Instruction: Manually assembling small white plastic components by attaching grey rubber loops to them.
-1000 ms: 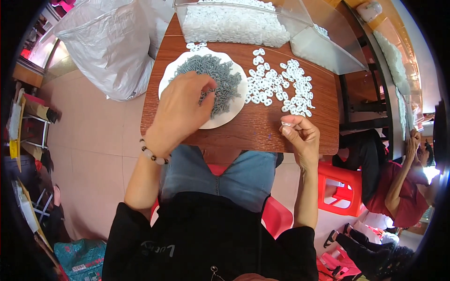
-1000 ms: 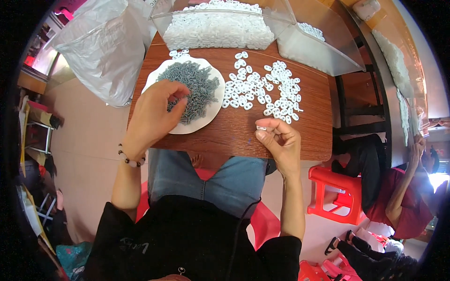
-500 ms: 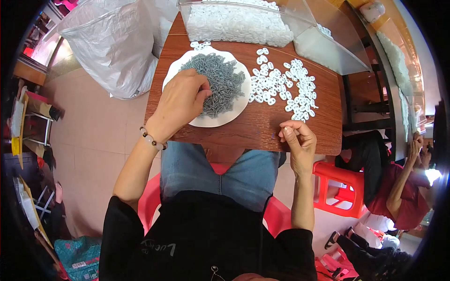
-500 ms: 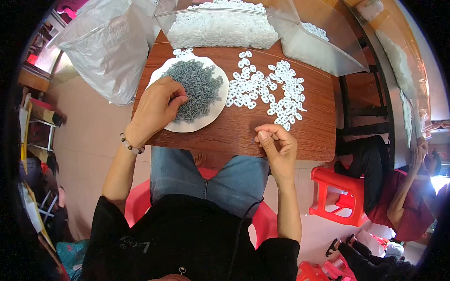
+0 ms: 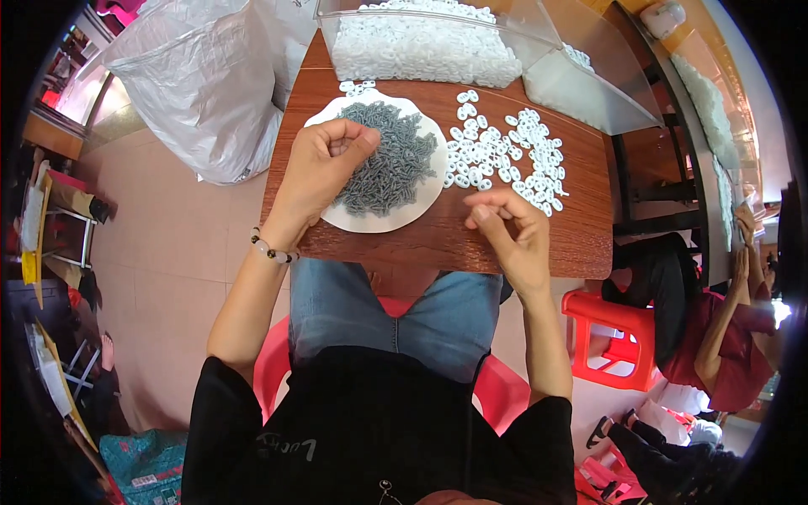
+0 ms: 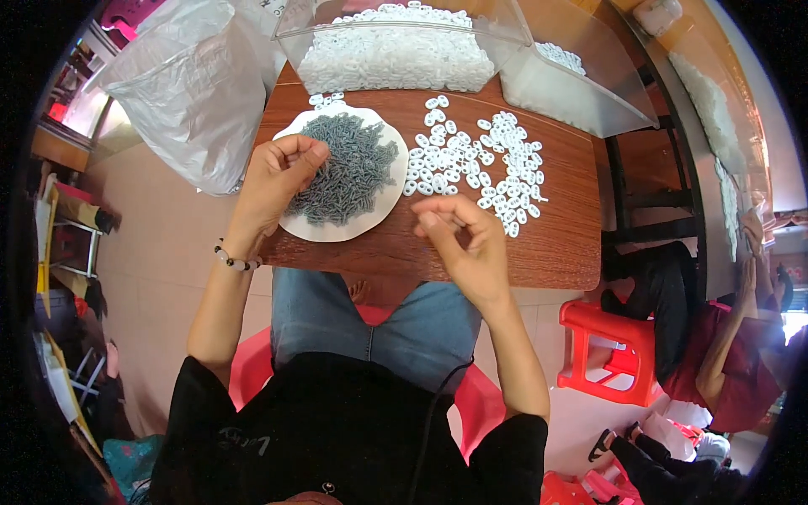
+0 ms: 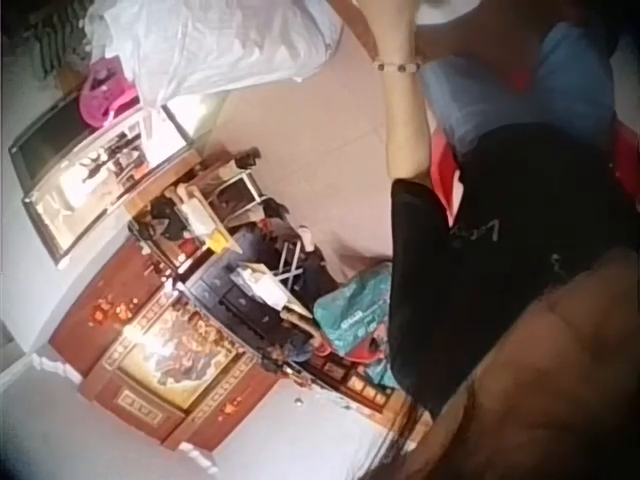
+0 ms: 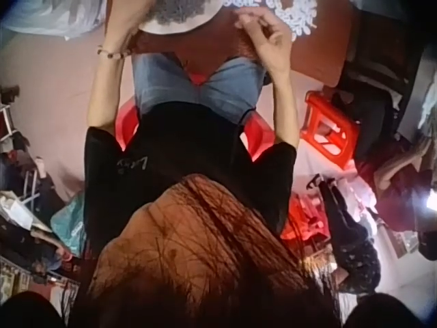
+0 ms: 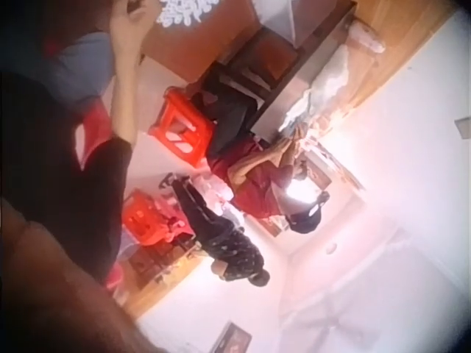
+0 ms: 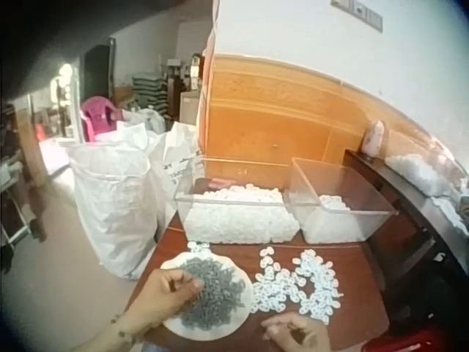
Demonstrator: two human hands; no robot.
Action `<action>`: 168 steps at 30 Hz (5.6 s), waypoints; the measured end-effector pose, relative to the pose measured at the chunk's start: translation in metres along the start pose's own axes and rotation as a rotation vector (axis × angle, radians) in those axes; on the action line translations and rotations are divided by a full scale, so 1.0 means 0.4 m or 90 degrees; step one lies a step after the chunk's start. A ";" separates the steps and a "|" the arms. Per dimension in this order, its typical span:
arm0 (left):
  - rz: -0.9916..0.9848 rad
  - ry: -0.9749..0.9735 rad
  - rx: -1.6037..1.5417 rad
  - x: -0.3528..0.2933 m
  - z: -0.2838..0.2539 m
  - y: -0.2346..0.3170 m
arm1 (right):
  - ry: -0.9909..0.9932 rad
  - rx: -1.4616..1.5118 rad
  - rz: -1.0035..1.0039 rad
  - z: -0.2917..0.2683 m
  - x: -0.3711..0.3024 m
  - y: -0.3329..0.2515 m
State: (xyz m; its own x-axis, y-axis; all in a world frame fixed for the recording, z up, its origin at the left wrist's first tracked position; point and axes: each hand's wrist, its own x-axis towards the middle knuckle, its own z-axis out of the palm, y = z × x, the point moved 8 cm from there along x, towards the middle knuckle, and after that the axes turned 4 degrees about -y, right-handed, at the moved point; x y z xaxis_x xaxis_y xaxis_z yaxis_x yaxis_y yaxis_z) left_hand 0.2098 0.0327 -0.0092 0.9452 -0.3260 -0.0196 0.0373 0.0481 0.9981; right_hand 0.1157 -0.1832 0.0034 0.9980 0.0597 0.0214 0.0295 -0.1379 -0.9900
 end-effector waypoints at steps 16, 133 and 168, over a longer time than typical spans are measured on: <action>-0.001 -0.025 -0.007 -0.015 0.050 -0.011 | -0.097 0.064 -0.032 0.141 0.157 0.016; -0.149 -0.205 -0.103 -0.210 0.319 -0.114 | 0.132 0.058 0.088 -0.037 -0.201 0.040; -0.064 -0.180 0.055 -0.217 0.314 -0.108 | 0.115 -0.068 0.069 -0.023 -0.205 0.046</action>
State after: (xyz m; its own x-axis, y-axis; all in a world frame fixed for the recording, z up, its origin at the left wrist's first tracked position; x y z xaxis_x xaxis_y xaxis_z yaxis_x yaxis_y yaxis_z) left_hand 0.0854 -0.0597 -0.0434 0.8103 -0.5748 -0.1143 0.0875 -0.0741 0.9934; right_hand 0.0349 -0.1997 -0.0155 0.9892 -0.1374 -0.0508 -0.0828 -0.2389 -0.9675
